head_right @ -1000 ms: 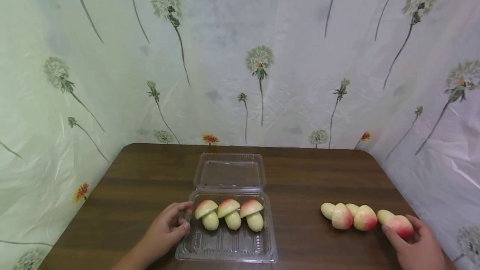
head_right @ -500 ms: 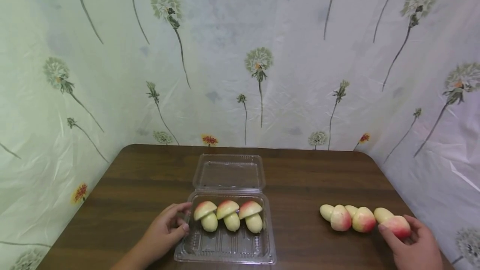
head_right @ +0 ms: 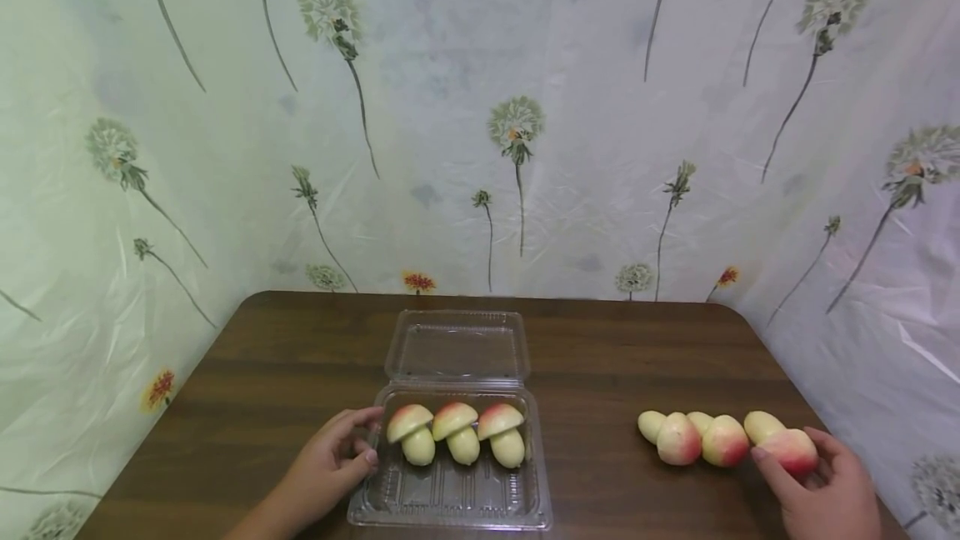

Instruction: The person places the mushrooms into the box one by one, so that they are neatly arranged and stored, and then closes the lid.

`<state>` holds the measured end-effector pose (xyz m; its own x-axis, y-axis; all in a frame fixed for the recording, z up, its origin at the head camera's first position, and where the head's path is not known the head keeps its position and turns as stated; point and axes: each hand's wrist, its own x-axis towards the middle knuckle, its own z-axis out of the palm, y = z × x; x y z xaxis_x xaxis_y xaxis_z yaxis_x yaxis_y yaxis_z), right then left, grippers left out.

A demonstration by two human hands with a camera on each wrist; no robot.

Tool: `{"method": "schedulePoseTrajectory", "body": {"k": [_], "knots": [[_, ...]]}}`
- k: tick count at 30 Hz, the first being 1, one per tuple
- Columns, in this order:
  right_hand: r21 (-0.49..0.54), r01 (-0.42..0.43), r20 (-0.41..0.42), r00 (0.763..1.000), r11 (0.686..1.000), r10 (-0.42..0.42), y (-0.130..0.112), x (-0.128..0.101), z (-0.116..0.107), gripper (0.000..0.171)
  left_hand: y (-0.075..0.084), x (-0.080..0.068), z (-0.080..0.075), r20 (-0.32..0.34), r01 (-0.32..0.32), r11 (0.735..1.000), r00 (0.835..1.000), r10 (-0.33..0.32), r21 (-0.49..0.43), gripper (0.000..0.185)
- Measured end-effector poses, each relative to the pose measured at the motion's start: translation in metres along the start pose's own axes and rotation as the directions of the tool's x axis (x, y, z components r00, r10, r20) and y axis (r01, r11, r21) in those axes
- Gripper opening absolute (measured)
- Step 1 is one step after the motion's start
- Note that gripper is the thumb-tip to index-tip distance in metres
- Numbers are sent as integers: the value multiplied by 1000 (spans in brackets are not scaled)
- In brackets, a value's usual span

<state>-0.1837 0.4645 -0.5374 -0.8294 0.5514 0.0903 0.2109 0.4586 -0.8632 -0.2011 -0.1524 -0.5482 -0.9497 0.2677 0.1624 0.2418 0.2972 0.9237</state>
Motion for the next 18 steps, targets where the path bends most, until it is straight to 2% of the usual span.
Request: {"method": "schedulePoseTrajectory", "body": {"k": [6, 13, 18], "knots": [[30, -33, -12, 999, 999, 34, -9, -5, 2, 91, 0, -1, 0, 7, 1, 1000, 1000, -1, -15, 51], [37, -92, -39, 995, 995, 93, -18, -11, 8, 94, 0, -1, -1, 4, 0, 1000, 1000, 1, -24, 51], [60, -57, -37, 998, 997, 60, -22, -14, 12, 86, 0, -1, -1, 9, 4, 1000, 1000, -4, -28, 51]]}}
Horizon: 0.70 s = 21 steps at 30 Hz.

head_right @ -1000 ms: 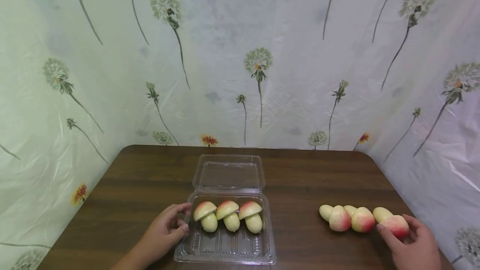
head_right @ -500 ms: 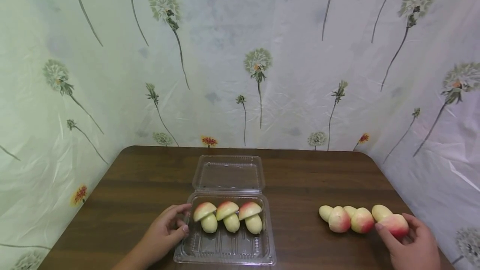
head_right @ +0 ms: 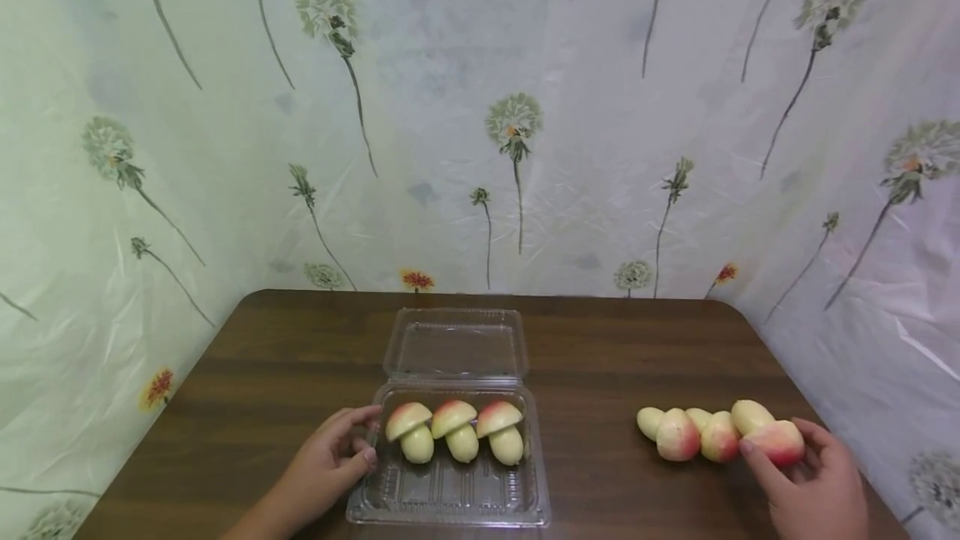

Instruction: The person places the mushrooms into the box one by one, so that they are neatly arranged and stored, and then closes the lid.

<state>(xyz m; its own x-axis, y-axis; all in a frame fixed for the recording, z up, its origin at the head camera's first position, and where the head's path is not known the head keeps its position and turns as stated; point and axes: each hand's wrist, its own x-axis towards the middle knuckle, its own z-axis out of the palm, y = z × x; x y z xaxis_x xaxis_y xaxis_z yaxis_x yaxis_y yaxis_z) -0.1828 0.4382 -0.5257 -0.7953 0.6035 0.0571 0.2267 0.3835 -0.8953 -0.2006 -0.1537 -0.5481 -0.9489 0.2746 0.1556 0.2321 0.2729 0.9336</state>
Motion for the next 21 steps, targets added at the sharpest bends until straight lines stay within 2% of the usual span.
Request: {"method": "schedulePoseTrajectory", "body": {"k": [8, 14, 21], "knots": [[22, 37, 25, 999, 999, -38, -9, -7, 5, 77, 1, 0, 0, -6, 12, 1000, 1000, -12, 4, 52], [25, 62, -8, 998, 998, -62, -22, -17, 11, 70, 1, 0, 0, -10, 1, 1000, 1000, -1, 11, 52], [-76, 209, 23, 978, 975, -207, -28, -22, 18, 78, 2, 0, 1, 0, -1, 1000, 1000, 1, -7, 52]]}}
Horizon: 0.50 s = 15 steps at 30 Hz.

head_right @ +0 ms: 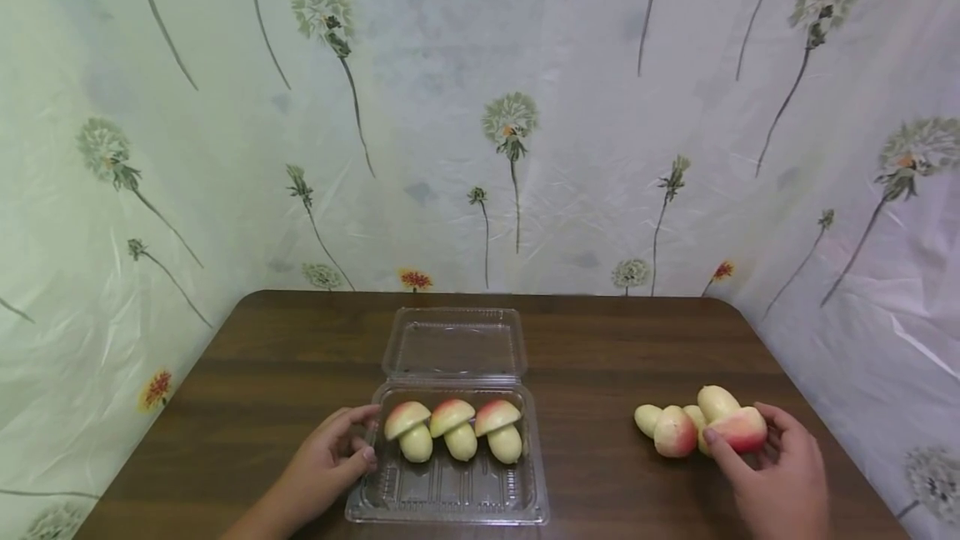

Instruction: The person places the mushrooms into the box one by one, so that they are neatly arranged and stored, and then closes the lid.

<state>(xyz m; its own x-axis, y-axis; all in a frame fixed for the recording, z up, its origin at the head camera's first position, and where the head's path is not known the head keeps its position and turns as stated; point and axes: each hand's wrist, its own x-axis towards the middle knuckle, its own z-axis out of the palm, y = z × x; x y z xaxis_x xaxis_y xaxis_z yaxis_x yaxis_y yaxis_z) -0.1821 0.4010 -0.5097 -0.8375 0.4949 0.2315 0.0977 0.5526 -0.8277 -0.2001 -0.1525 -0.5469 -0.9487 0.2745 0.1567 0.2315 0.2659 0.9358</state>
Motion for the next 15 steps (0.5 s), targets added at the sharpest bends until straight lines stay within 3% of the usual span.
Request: {"method": "schedulePoseTrajectory", "body": {"k": [7, 15], "knots": [[-4, 86, 28, 996, 996, -86, -6, -4, 6, 77, -1, 0, 1, 1, -43, 999, 999, 43, -17, 51], [-24, 120, 27, 993, 993, -119, -19, -8, 14, 78, 0, 0, 0, 4, -35, 999, 999, 35, -41, 52]]}}
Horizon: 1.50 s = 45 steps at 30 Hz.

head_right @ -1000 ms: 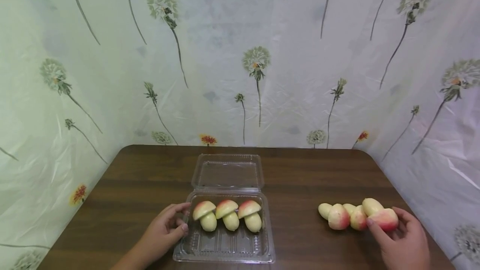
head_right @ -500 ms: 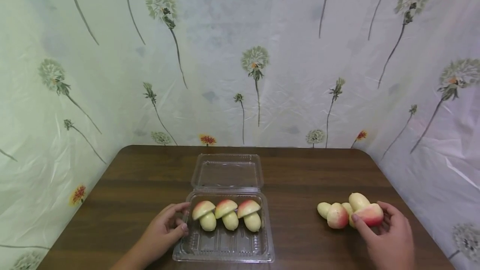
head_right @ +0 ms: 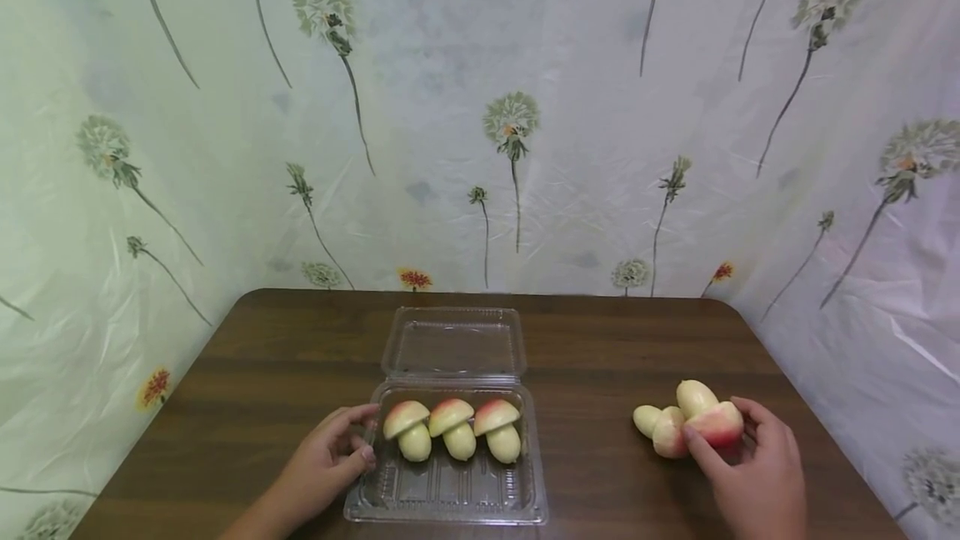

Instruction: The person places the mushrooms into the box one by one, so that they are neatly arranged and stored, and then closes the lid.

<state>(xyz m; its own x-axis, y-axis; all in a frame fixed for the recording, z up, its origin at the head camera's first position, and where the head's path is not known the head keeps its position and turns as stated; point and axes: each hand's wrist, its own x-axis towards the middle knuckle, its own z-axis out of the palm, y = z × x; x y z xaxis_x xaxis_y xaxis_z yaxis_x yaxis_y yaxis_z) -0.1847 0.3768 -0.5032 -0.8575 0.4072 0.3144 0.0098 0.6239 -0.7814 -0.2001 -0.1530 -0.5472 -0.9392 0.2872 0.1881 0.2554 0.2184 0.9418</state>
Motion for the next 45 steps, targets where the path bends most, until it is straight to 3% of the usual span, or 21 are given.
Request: {"method": "schedulePoseTrajectory", "body": {"k": [12, 15, 21, 31, 39, 45], "knots": [[-71, 126, 63, 991, 989, -122, -9, -7, 11, 78, 0, -1, -3, 2, -34, 999, 999, 34, -26, 52], [-113, 174, 47, 984, 978, -170, -14, -13, 15, 81, 0, -2, -2, 9, -34, 998, 999, 35, -44, 52], [-119, 238, 11, 971, 964, -238, -24, -19, 21, 71, -1, -1, 0, 9, 7, 999, 1000, -7, -32, 53], [-78, 259, 26, 966, 963, -258, -37, -28, 36, 69, 1, -1, -1, 4, -2, 1000, 1000, 2, -24, 53], [25, 185, 94, 978, 982, -186, -45, -33, 44, 71, 4, -1, -1, 13, 1, 999, 1000, -1, -37, 53], [38, 199, 108, 974, 979, -202, -55, -39, 48, 70, 4, 0, 0, 18, 6, 999, 1000, -5, -43, 54]]}}
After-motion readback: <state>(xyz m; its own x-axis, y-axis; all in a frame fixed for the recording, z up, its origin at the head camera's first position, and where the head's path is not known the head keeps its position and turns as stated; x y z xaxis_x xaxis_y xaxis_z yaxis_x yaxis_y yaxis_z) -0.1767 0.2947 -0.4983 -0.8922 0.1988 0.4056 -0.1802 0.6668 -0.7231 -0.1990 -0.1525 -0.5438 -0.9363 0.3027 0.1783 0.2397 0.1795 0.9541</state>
